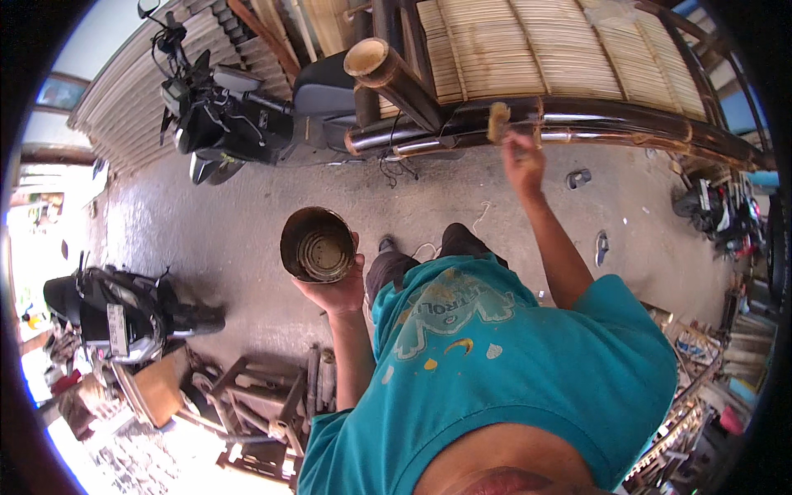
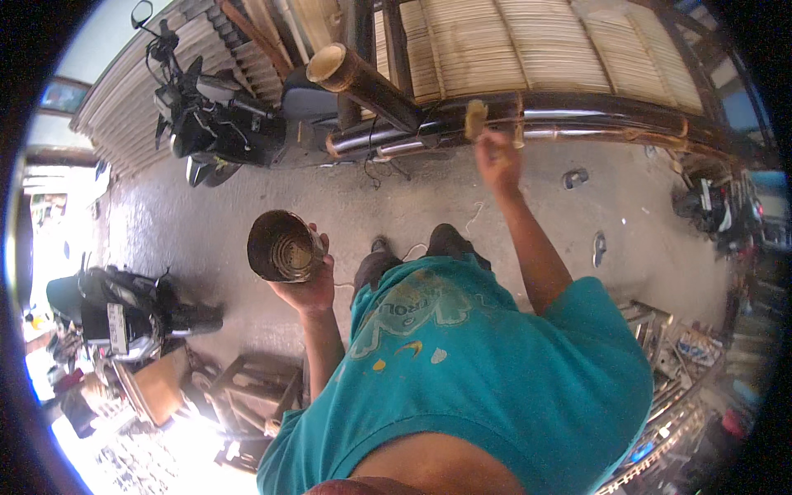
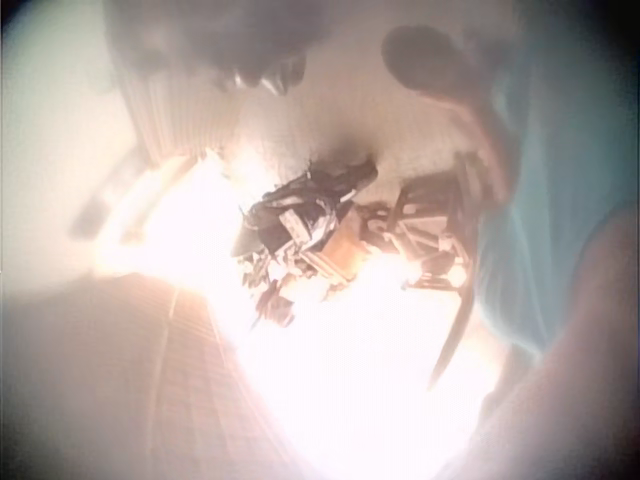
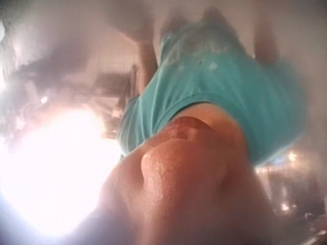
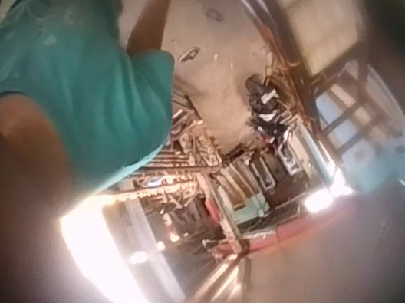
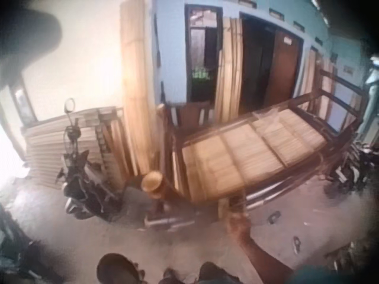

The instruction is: The person applies varnish to a bamboo chair using a brush and a can. They repeatedly dip the brush into the can and coat the chair's frame and seat slats.

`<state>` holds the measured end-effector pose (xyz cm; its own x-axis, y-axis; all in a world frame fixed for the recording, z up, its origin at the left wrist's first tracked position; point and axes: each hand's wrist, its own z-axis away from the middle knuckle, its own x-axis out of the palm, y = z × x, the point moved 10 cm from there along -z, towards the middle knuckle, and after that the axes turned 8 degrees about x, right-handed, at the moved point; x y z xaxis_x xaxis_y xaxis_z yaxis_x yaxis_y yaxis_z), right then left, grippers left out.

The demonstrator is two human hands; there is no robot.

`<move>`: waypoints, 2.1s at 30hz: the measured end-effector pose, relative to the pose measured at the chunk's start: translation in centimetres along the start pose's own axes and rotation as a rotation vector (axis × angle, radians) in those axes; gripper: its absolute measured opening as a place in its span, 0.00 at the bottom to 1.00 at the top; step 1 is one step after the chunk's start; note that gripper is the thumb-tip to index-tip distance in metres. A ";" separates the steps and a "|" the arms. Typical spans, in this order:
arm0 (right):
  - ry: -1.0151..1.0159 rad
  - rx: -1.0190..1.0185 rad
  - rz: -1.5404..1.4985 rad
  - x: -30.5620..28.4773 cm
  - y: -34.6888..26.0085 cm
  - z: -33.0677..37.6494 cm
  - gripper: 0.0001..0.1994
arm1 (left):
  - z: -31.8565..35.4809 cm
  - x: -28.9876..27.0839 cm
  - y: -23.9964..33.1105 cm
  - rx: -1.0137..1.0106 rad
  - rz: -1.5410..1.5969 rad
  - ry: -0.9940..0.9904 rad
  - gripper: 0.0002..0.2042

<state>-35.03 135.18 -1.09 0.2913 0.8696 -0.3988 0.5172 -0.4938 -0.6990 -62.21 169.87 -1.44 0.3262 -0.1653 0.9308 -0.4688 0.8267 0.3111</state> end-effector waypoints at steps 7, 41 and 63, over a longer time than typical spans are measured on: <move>0.105 0.378 -0.170 1.4 0.4 -1.1 0.09 | -5.0 -1.6 4.2 -0.120 -0.127 -0.008 0.37; 0.077 0.414 0.293 -1.8 -7.4 -6.7 0.11 | -7.5 -6.5 10.0 -0.252 -0.135 0.225 0.36; -0.908 0.424 -0.065 12.9 -32.7 3.1 0.11 | -6.3 0.2 -0.2 -0.706 -0.305 -0.048 0.33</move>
<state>-50.69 162.54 14.73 -0.5430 0.6510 -0.5305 0.1294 -0.5593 -0.8188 -56.89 173.10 -2.57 0.3132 -0.4506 0.8360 0.2765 0.8854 0.3736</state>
